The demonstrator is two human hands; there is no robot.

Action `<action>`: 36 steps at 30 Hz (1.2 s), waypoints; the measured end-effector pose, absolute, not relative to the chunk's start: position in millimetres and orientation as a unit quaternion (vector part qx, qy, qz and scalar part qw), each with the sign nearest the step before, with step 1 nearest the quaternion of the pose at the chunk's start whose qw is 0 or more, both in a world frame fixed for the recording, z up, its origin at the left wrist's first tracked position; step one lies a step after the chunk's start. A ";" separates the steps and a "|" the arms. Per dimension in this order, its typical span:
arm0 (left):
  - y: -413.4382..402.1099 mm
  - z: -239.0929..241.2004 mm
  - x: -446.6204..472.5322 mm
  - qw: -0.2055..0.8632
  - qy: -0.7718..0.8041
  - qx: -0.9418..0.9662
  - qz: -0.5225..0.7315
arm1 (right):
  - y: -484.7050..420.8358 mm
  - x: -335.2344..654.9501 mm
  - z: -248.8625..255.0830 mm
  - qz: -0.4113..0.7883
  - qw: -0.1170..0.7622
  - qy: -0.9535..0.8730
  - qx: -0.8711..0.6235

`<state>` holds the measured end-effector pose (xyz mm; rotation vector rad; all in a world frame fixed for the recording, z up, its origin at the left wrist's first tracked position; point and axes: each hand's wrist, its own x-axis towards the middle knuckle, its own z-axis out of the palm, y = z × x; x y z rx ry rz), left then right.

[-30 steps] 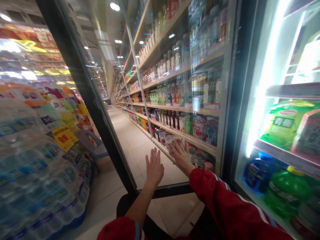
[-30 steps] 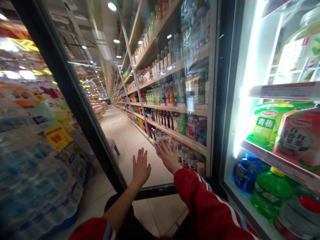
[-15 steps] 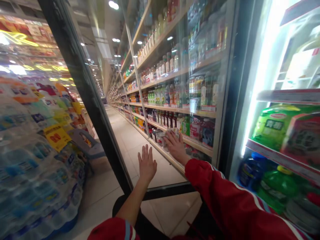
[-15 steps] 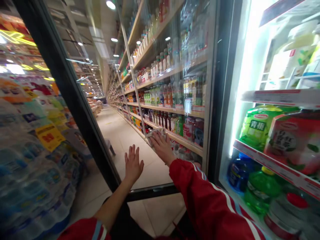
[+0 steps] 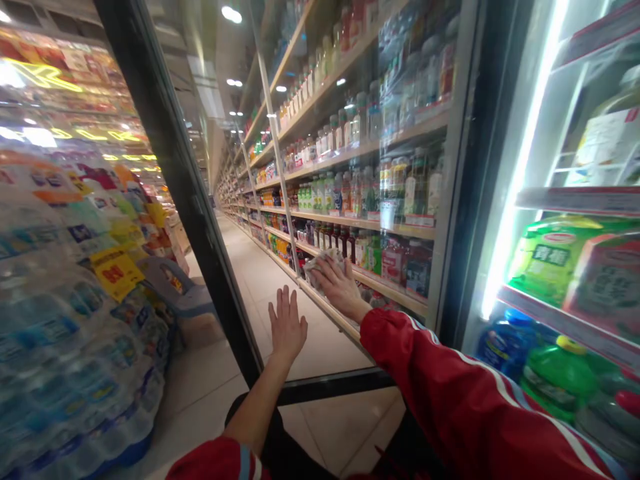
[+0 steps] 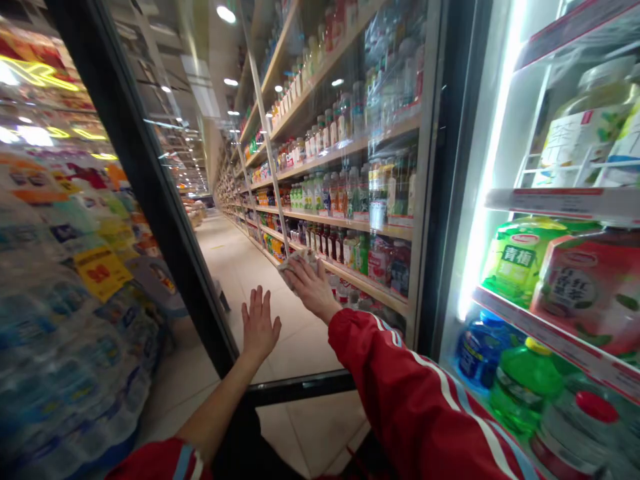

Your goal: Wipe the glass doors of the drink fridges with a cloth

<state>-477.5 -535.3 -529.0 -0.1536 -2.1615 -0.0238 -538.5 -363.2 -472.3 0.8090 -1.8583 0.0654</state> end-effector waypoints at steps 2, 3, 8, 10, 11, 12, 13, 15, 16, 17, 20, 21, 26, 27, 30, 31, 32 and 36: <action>-536.2 -529.4 -477.2 0.468 -0.881 -0.063 -0.014 | -367.4 -537.0 -482.5 0.006 0.513 -0.773 0.374; -537.0 -529.8 -477.1 0.467 -0.882 -0.064 -0.014 | -369.5 -536.3 -488.4 -0.008 0.504 -0.768 0.394; -542.8 -529.6 -477.2 0.466 -0.882 -0.062 -0.014 | -378.3 -537.4 -486.7 -0.027 0.485 -0.762 0.429; -544.8 -528.4 -477.6 0.469 -0.881 -0.060 -0.016 | -381.6 -539.3 -469.2 -0.006 0.499 -0.767 0.403; -545.6 -528.0 -477.8 0.470 -0.880 -0.058 -0.019 | -383.2 -540.1 -460.2 0.006 0.508 -0.770 0.386; -546.3 -527.8 -478.0 0.472 -0.879 -0.056 -0.022 | -384.6 -540.6 -452.8 0.018 0.517 -0.772 0.371; -547.0 -527.9 -478.1 0.475 -0.878 -0.053 -0.025 | -385.7 -540.6 -448.0 0.026 0.523 -0.772 0.361; -548.3 -529.0 -478.0 0.478 -0.877 -0.047 -0.026 | -386.7 -539.0 -447.2 0.025 0.525 -0.768 0.365; -548.9 -529.8 -477.9 0.478 -0.877 -0.045 -0.026 | -386.5 -537.7 -450.6 0.015 0.519 -0.766 0.378; -549.5 -530.5 -477.7 0.476 -0.878 -0.044 -0.024 | -386.0 -536.2 -455.3 0.003 0.511 -0.763 0.396; -551.4 -530.2 -477.5 0.472 -0.880 -0.039 -0.022 | -384.8 -533.9 -464.5 -0.023 0.487 -0.754 0.440; -552.0 -528.9 -477.7 0.473 -0.880 -0.037 -0.021 | -385.4 -534.1 -463.0 -0.023 0.485 -0.754 0.443; -556.9 -515.9 -477.8 0.488 -0.872 -0.019 -0.040 | -397.1 -537.1 -435.1 0.032 0.520 -0.764 0.381; -558.4 -513.8 -477.3 0.490 -0.870 -0.015 -0.045 | -399.9 -536.8 -432.6 0.036 0.526 -0.762 0.376; -564.1 -513.0 -475.2 0.491 -0.869 -0.008 -0.055 | -406.1 -533.7 -440.7 0.007 0.523 -0.748 0.409; -566.3 -514.5 -474.6 0.491 -0.869 -0.008 -0.056 | -407.7 -532.7 -446.9 -0.008 0.516 -0.741 0.429; -568.5 -516.5 -474.1 0.491 -0.869 -0.007 -0.056 | -409.2 -531.9 -453.0 -0.021 0.509 -0.736 0.446; -576.3 -522.8 -473.2 0.497 -0.866 -0.006 -0.051 | -417.6 -532.3 -456.5 -0.035 0.492 -0.732 0.470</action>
